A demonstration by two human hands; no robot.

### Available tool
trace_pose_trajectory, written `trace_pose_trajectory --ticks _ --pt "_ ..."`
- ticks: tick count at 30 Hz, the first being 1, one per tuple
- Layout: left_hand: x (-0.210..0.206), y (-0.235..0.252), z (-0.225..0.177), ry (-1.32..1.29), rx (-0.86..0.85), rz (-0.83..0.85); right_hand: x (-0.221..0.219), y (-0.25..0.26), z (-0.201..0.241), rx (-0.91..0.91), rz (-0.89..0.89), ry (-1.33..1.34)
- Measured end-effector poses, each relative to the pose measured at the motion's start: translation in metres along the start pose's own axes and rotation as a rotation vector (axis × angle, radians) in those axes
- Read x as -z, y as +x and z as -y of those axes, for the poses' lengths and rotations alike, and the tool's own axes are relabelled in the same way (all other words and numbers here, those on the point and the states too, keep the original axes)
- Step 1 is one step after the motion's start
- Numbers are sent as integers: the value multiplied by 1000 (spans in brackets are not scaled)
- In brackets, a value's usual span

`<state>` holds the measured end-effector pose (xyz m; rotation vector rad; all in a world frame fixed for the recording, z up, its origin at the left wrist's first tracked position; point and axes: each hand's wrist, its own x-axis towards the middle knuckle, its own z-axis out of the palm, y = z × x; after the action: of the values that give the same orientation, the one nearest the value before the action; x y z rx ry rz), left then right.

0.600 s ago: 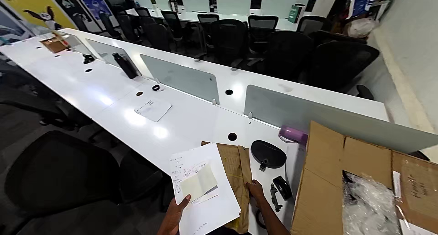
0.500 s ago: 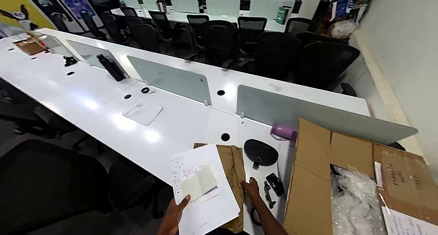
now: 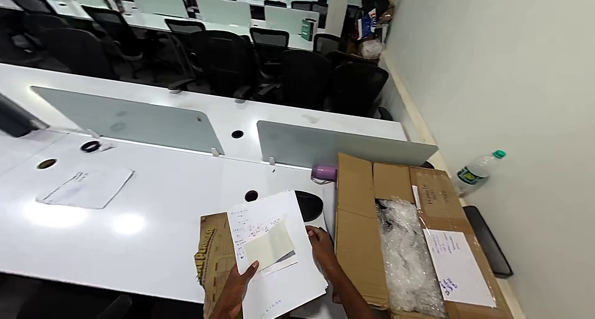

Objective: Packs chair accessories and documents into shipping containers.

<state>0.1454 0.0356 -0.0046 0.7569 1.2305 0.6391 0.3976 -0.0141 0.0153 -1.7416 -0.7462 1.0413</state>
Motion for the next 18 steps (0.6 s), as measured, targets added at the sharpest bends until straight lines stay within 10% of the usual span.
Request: trace_pose_trajectory --ticks 8,18 --pt "-81 10 -16 54 25 194 105 -22 -7 127 -459 -221" --pt "-170 3 -13 197 6 340 290 -70 -145 -161 -936 -904"
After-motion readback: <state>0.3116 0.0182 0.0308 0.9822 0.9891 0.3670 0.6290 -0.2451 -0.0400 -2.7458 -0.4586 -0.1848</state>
